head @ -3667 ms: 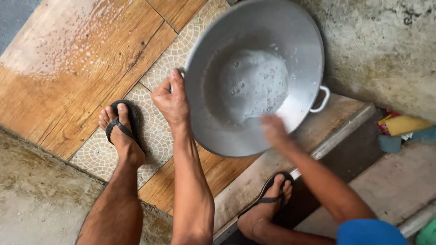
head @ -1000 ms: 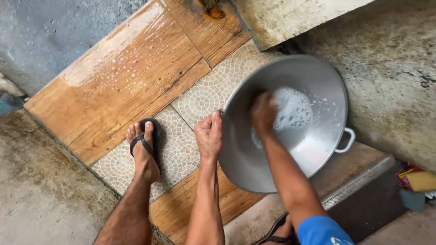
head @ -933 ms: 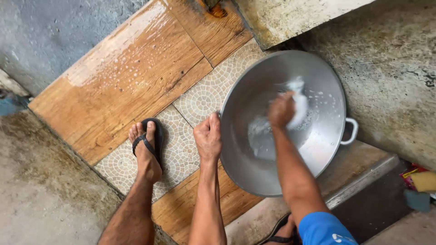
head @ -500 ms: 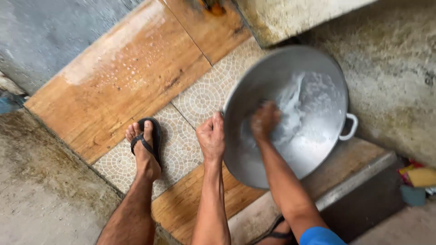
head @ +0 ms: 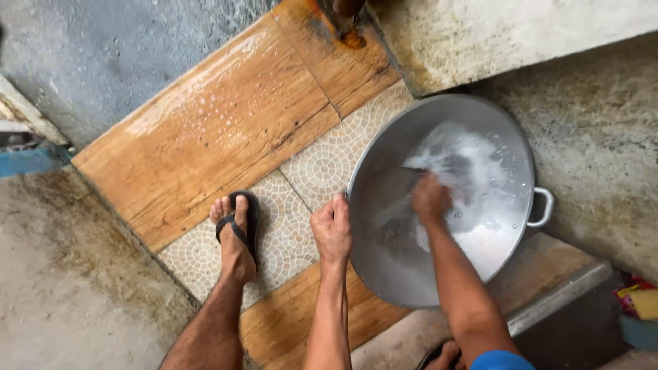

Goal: The person scrubs the inside and outside of a large metal pot using a steel wool pad and water. They repeatedly rinse the pad and continue scrubbing both surfaces until the end of the clip.

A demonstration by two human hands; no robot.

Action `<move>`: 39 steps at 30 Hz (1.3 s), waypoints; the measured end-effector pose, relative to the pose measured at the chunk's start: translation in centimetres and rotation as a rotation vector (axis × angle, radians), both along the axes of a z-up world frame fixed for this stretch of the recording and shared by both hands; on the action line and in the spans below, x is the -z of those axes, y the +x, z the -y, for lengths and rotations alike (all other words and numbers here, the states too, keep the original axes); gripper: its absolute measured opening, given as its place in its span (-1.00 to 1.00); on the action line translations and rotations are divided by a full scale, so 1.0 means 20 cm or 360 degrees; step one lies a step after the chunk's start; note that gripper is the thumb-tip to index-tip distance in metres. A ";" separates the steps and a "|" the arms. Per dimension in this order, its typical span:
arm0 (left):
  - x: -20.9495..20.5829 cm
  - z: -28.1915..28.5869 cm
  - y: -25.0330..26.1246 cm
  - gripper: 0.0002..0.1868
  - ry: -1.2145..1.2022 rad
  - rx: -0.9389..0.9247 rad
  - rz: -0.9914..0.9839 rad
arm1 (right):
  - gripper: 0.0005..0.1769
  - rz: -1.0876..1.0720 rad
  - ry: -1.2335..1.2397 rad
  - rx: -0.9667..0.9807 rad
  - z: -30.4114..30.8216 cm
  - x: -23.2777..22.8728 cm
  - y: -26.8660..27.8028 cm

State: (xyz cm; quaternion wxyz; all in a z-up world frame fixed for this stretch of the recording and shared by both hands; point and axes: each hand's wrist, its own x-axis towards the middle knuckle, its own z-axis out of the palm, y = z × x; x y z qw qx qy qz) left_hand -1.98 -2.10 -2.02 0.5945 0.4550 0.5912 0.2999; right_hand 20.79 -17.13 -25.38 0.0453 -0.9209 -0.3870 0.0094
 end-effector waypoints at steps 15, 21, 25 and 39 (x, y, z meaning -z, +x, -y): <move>-0.02 0.03 0.02 -0.48 -0.0039 -0.0075 -0.0009 | -0.50 -0.0420 -0.0709 0.0006 -0.35 -0.29 -0.37; -0.01 0.05 0.00 -0.50 -0.0047 0.0006 -0.0074 | -0.85 0.0197 -0.0004 0.0415 -0.19 -0.05 -0.08; -0.02 0.02 0.00 -0.50 -0.0040 -0.0083 -0.0051 | -0.79 0.0018 0.0168 -0.0061 0.05 -0.25 -0.44; 0.02 0.02 0.01 -0.46 -0.0093 -0.0095 0.0013 | -0.65 -0.0034 -0.0230 -0.0060 -0.07 -0.04 -0.05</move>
